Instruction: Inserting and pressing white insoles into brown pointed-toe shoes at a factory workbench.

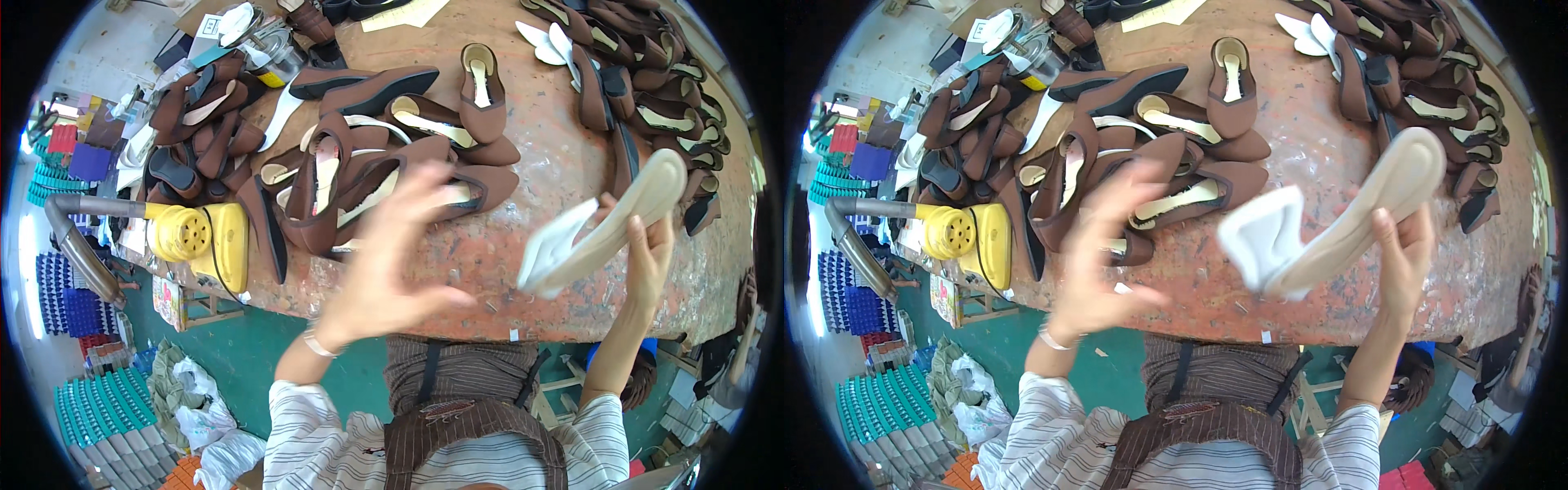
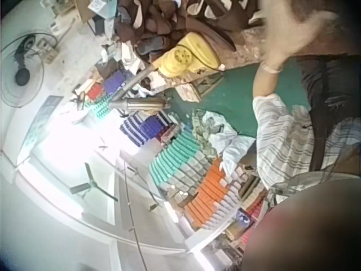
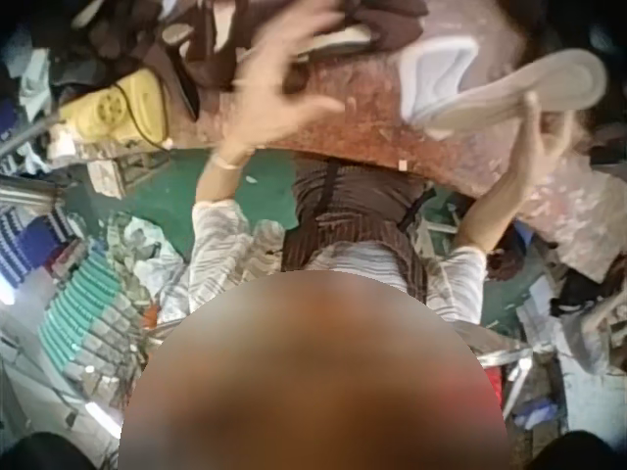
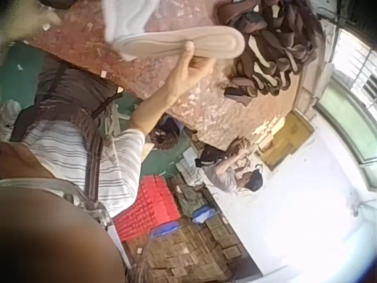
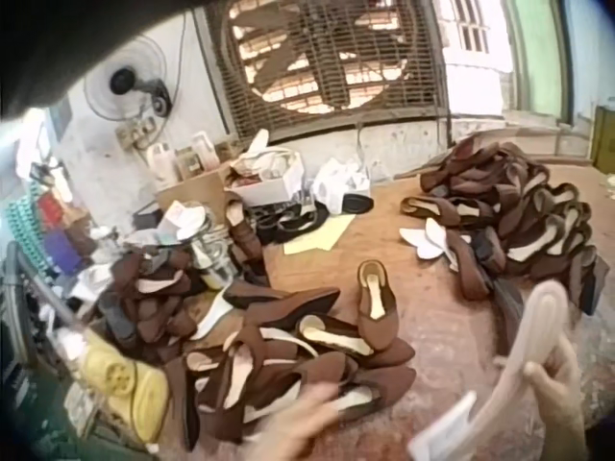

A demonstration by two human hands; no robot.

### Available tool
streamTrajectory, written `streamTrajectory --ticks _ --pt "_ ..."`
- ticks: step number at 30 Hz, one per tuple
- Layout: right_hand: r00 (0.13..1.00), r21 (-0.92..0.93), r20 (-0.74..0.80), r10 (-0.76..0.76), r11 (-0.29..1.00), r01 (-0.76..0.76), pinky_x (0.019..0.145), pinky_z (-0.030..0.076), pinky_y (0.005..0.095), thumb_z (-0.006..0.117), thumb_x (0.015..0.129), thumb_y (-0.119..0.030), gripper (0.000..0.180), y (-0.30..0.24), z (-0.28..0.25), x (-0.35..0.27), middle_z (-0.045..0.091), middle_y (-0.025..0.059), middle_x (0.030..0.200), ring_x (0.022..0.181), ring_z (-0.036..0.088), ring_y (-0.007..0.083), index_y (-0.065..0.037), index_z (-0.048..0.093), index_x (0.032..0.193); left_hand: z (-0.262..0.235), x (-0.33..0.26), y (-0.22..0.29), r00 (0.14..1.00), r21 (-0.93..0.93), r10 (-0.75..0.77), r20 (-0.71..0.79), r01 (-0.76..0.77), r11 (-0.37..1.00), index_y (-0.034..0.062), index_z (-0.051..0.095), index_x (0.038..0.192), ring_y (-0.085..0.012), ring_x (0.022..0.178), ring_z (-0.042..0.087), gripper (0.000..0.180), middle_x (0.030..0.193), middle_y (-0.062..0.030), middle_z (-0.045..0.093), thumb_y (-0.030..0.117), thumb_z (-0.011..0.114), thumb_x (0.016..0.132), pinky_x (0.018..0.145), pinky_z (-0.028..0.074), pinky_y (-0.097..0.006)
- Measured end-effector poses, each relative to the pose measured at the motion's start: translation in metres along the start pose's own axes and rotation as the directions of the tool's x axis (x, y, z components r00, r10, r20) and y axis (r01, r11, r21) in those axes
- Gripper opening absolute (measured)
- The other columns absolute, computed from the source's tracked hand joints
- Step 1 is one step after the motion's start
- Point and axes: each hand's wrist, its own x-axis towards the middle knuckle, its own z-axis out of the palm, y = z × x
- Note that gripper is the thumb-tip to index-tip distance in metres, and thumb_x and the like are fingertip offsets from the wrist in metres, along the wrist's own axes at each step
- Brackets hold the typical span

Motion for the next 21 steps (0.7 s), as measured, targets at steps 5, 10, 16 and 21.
streamTrajectory --ticks 5,10,16,21 --pt "1.000 -0.045 0.008 -0.030 0.999 0.030 0.085 0.046 0.0256 0.062 0.096 -0.013 0.033 0.007 0.014 -0.031 0.065 0.0044 0.108 0.096 0.060 0.0097 0.002 0.053 0.124 0.097 0.023 0.026 0.995 -0.487 -0.068 0.071 0.094 0.869 0.0008 0.048 0.135 -0.0312 0.119 0.059 0.065 0.130 -0.0195 0.058 0.039 0.070 0.087 0.098 0.048 -0.039" --pt "0.972 0.410 0.163 -0.172 0.907 0.092 0.092 0.047 0.0425 0.061 0.094 -0.009 0.037 0.033 -0.049 -0.064 0.062 0.0058 0.107 0.090 0.061 0.0153 -0.007 0.051 0.130 0.147 0.046 0.006 0.849 -0.901 -0.448 0.281 0.394 0.182 -0.0059 0.056 0.117 -0.0231 0.091 0.070 0.042 0.107 -0.0194 0.068 0.031 0.039 0.105 0.083 0.056 -0.034" --pt "0.882 0.793 0.006 -0.472 0.540 0.284 0.055 0.048 0.0255 0.061 0.093 -0.008 0.036 -0.006 -0.187 -0.097 0.053 0.0055 0.081 0.058 0.054 0.0141 -0.005 0.046 0.126 0.191 0.076 -0.054 0.703 -0.874 -0.686 0.188 0.439 0.210 -0.0082 0.053 0.119 -0.0256 0.089 0.070 0.053 0.099 -0.0191 0.068 0.038 0.060 0.094 0.077 0.058 -0.036" --pt "0.998 0.702 0.048 -0.027 0.712 -0.015 0.040 0.042 0.0275 0.048 0.102 -0.035 0.062 0.048 -0.168 -0.123 0.054 0.0118 0.092 0.051 0.047 0.0134 -0.003 0.022 0.148 0.124 0.057 0.003 0.905 0.262 -0.222 -0.362 0.328 0.908 0.0020 0.042 0.140 -0.0393 0.117 0.053 0.084 0.126 -0.0204 0.057 0.033 0.079 0.072 0.100 0.041 -0.048"
